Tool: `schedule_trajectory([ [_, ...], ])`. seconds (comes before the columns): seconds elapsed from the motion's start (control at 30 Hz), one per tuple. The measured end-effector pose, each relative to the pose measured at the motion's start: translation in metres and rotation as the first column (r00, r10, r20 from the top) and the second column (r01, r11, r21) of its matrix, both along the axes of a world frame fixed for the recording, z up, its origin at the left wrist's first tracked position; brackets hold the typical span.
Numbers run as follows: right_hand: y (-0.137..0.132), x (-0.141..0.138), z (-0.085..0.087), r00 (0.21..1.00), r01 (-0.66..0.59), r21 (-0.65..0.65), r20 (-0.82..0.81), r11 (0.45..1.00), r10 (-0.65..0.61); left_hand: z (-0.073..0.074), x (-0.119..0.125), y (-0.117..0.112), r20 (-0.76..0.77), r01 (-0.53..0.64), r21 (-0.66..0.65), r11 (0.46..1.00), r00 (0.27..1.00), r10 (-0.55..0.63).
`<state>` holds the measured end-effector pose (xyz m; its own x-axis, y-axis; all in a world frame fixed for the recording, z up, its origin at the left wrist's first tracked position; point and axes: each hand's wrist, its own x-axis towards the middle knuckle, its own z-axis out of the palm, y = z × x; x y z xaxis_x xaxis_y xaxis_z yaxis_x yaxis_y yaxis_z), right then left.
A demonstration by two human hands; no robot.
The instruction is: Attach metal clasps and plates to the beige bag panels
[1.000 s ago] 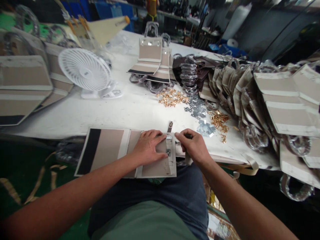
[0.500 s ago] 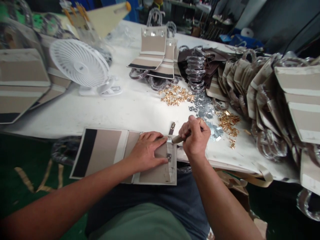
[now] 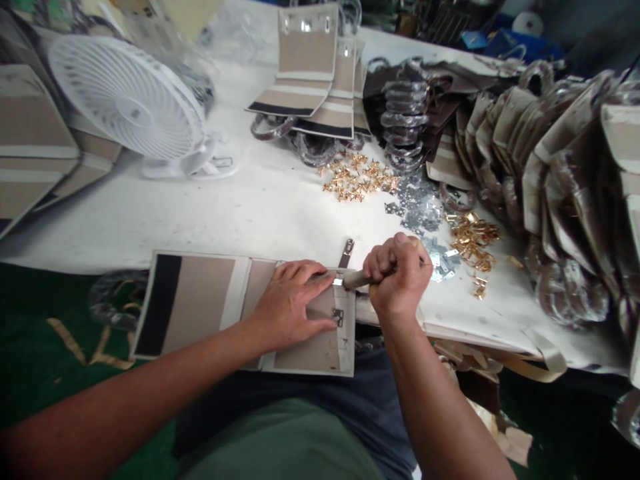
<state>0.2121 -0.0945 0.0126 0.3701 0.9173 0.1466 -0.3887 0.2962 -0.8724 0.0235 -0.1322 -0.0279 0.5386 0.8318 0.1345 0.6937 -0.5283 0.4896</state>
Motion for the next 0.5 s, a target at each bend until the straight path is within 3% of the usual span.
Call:
schedule_trajectory([
  [0.13,-0.010,-0.019,0.003,0.952,-0.088,0.071,0.299,0.994,0.063,0.001,0.000,0.000,-0.010,0.008,-0.003,1.000,1.000,-0.008],
  [0.27,-0.011,-0.025,0.008,0.760,-0.232,-0.012,0.622,0.973,0.189,0.004,-0.001,-0.003,-0.006,0.003,0.014,1.000,1.000,-0.003],
  [0.33,-0.005,-0.023,0.013,0.767,-0.259,-0.050,0.596,0.965,0.237,0.005,-0.002,-0.004,-0.002,-0.003,0.020,1.000,1.000,0.003],
  [0.43,0.002,-0.026,0.023,0.868,-0.260,-0.012,0.435,0.965,0.240,0.006,-0.002,-0.006,0.008,-0.011,0.028,1.000,1.000,0.011],
  [0.5,0.003,-0.031,0.029,0.856,-0.310,0.013,0.439,0.951,0.273,0.005,-0.002,-0.006,0.008,-0.022,0.033,0.999,1.000,0.022],
])
